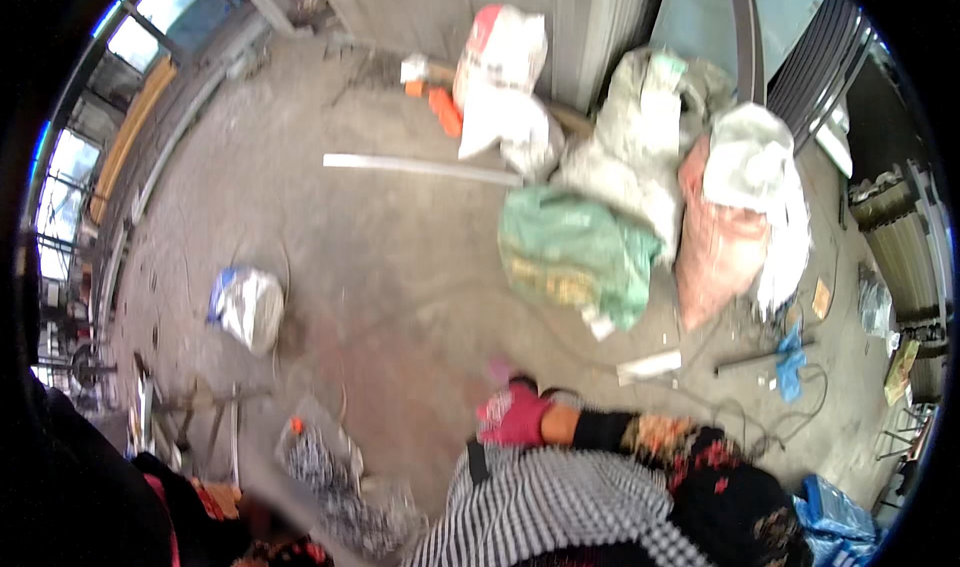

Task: The person assembles a white metal frame by hand, inserting vertical bars into horizontal supports and adjusting alignment. The person repeatedly picks up bars, positions them, and secures them within the frame structure.

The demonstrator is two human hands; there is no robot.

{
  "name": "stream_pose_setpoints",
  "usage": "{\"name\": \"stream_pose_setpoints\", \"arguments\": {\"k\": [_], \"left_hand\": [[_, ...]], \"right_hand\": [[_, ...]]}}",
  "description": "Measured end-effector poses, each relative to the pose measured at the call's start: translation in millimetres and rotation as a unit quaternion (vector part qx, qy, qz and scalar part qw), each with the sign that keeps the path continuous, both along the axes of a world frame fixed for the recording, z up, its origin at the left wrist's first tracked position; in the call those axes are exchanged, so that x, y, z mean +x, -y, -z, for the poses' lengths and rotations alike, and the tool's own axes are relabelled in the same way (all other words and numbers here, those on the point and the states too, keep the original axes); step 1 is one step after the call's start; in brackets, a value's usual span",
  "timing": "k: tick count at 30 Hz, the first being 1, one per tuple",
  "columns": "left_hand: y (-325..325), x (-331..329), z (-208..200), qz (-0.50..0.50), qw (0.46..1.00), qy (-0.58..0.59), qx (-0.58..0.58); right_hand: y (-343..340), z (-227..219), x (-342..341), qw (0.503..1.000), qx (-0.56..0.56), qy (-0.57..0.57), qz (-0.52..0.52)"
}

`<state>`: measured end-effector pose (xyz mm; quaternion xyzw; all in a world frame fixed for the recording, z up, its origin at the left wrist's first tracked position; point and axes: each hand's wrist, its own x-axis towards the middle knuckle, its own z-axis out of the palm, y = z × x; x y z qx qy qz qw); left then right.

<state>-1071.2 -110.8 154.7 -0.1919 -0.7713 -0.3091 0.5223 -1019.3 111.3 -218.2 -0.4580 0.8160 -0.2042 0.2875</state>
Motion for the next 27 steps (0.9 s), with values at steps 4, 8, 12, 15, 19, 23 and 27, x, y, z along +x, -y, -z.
{"name": "stream_pose_setpoints", "arguments": {"k": [4, 8, 12, 15, 19, 23, 27], "left_hand": [[53.8, -58.9, -0.2, -0.093, 0.996, 0.002, 0.003], [109.6, -174.3, 21.6, -0.081, 0.996, 0.005, 0.026], [187.9, -251.9, 98.7, -0.135, 0.986, 0.028, 0.089], [235.8, -330.4, 194.5, -0.280, 0.936, 0.147, 0.154], [263.3, -438.1, 434.7, -0.103, 0.810, 0.430, 0.385], [225.4, -403.6, 632.7, -0.107, 0.560, 0.694, 0.440], [172.4, -352.9, 716.0, -0.093, 0.299, 0.816, 0.486]], "right_hand": [[55.7, -23.7, -68.1, 0.985, 0.094, 0.124, -0.070], [102.9, -2.8, -189.0, 0.982, 0.080, 0.171, -0.011], [148.3, 102.7, -292.7, 0.964, 0.122, 0.204, 0.118], [179.0, 238.7, -368.3, 0.969, 0.136, 0.089, 0.188], [228.7, 401.8, -544.9, 0.930, 0.305, 0.014, 0.204], [253.9, 545.2, -688.7, 0.883, 0.411, -0.069, 0.216], [277.4, 640.1, -783.4, 0.862, 0.426, -0.150, 0.231]]}}
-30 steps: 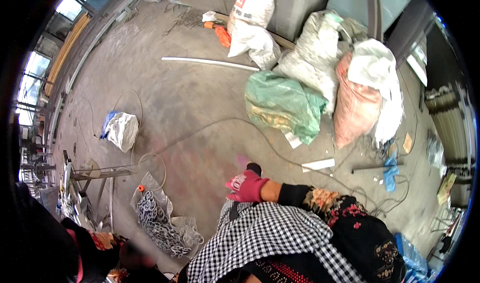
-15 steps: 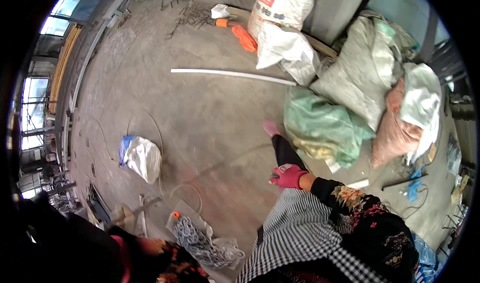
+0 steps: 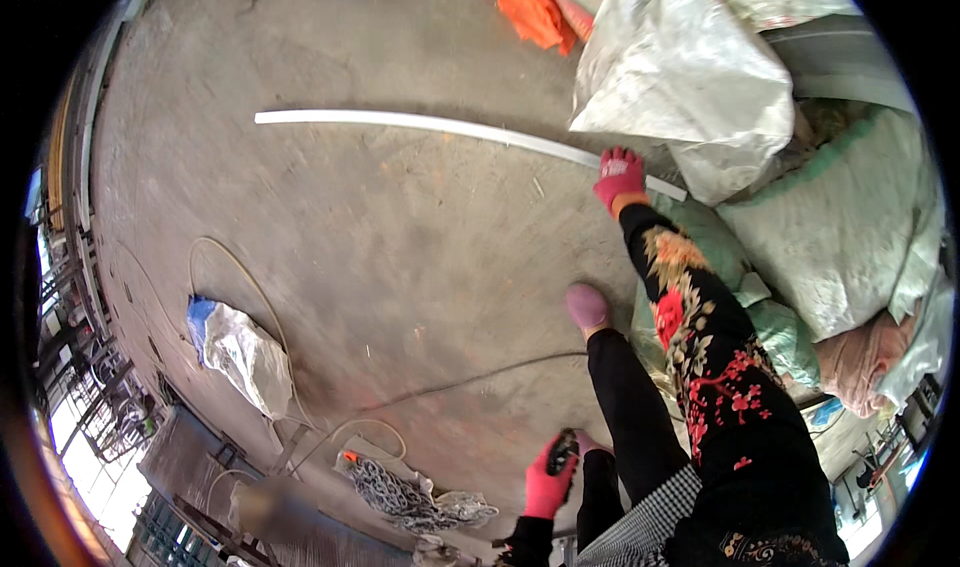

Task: The person assembles a white metal frame by hand, inserting vertical bars into horizontal supports and adjusting alignment. The person repeatedly picks up bars, positions them, and secures them within the frame structure.

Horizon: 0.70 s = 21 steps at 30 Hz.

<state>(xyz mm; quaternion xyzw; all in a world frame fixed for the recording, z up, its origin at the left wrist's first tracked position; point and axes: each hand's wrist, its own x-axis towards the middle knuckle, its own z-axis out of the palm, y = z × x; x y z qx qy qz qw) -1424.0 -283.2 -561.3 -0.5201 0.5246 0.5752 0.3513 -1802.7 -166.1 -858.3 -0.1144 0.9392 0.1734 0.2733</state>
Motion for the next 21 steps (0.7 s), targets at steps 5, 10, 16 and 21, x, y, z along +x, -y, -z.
{"name": "stream_pose_setpoints", "arguments": {"k": [5, 10, 16, 21], "left_hand": [[-38.5, 54.7, 21.5, -0.024, 0.996, 0.081, 0.018], [-11.7, 45.9, 29.7, -0.042, 0.992, 0.120, 0.016], [6.0, 25.9, 31.8, -0.140, 0.990, -0.005, 0.022], [2.5, 29.4, 45.9, -0.241, 0.970, 0.002, 0.028]], "right_hand": [[-5.1, 85.8, -5.7, 0.995, 0.059, 0.050, -0.056], [-12.5, 74.3, -5.7, 0.994, -0.067, -0.004, -0.091], [-17.6, 8.2, 22.8, 0.990, -0.020, 0.136, -0.042], [2.5, 35.8, 15.2, 0.996, 0.005, 0.063, -0.060]]}}
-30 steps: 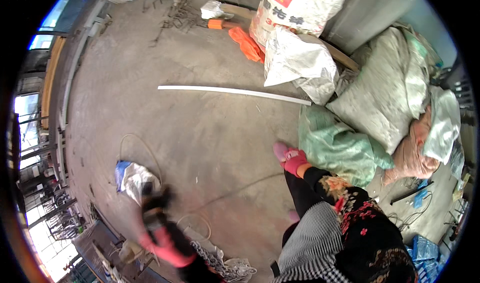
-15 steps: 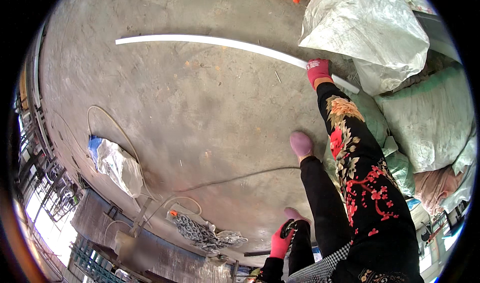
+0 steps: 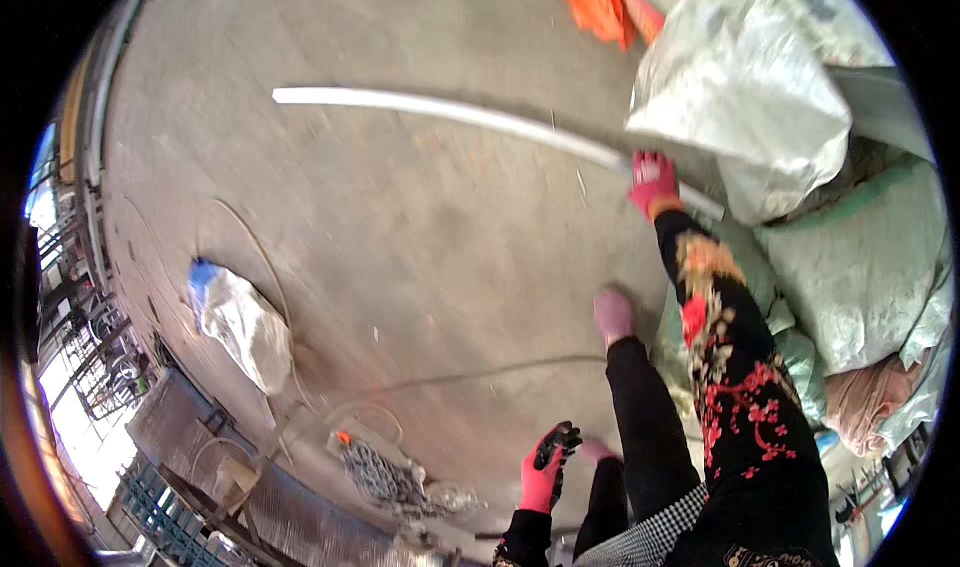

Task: The person assembles a white metal frame by hand, inserting vertical bars into horizontal supports and adjusting alignment. The person repeatedly picks up bars, positions them, and secures them within the frame structure.

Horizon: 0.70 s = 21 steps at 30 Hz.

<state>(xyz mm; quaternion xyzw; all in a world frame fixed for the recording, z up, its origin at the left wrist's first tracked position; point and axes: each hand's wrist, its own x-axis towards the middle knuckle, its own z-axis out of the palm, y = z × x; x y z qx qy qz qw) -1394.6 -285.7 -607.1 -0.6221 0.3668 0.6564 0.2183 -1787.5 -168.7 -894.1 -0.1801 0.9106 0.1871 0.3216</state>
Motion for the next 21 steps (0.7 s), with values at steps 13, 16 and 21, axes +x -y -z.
{"name": "stream_pose_setpoints", "arguments": {"k": [13, 16, 21], "left_hand": [[-11.7, 16.1, -24.7, 0.100, 0.995, -0.011, -0.003], [24.5, -16.7, -40.5, -0.087, 0.985, -0.143, 0.042], [120.8, -12.6, -130.9, -0.248, 0.905, -0.346, 0.005]], "right_hand": [[40.7, -135.0, 41.8, 0.955, -0.285, 0.024, -0.073], [45.9, -269.7, 101.3, 0.949, -0.296, 0.104, -0.036], [0.1, -439.6, 233.8, 0.906, -0.396, 0.026, -0.150]]}}
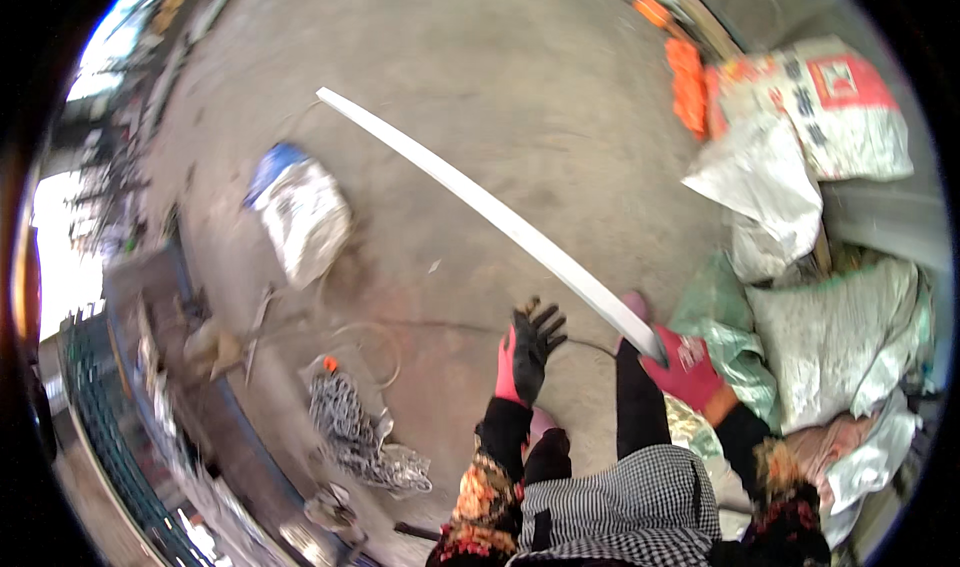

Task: The person assembles a white metal frame by hand, inserting vertical bars into horizontal supports and adjusting alignment. The person repeatedly picks up bars, positions them, and secures them within the frame structure.

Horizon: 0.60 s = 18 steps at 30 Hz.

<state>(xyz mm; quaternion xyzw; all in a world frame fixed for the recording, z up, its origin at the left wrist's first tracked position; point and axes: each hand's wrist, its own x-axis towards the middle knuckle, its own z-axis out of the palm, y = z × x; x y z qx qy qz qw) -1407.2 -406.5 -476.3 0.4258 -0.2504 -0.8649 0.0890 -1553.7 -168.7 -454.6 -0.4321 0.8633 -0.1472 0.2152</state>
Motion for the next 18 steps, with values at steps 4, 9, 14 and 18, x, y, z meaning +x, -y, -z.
{"name": "stream_pose_setpoints", "arguments": {"k": [4, 9, 14, 18], "left_hand": [[94.2, 54.5, -162.2, -0.209, 0.968, -0.079, -0.115], [140.3, 232.6, -277.8, -0.371, 0.911, -0.120, -0.135], [58.8, 343.7, -354.5, -0.459, 0.853, -0.156, -0.192], [-36.4, 416.6, -342.5, -0.496, 0.821, -0.127, -0.252]], "right_hand": [[-18.3, -111.0, 117.2, 0.998, -0.063, 0.015, -0.029], [-55.3, -165.5, 238.3, 0.996, -0.079, 0.037, -0.035], [26.6, -226.1, 312.5, 0.968, -0.049, 0.190, -0.157], [113.4, -314.9, 412.2, 0.750, -0.036, 0.648, -0.127]]}}
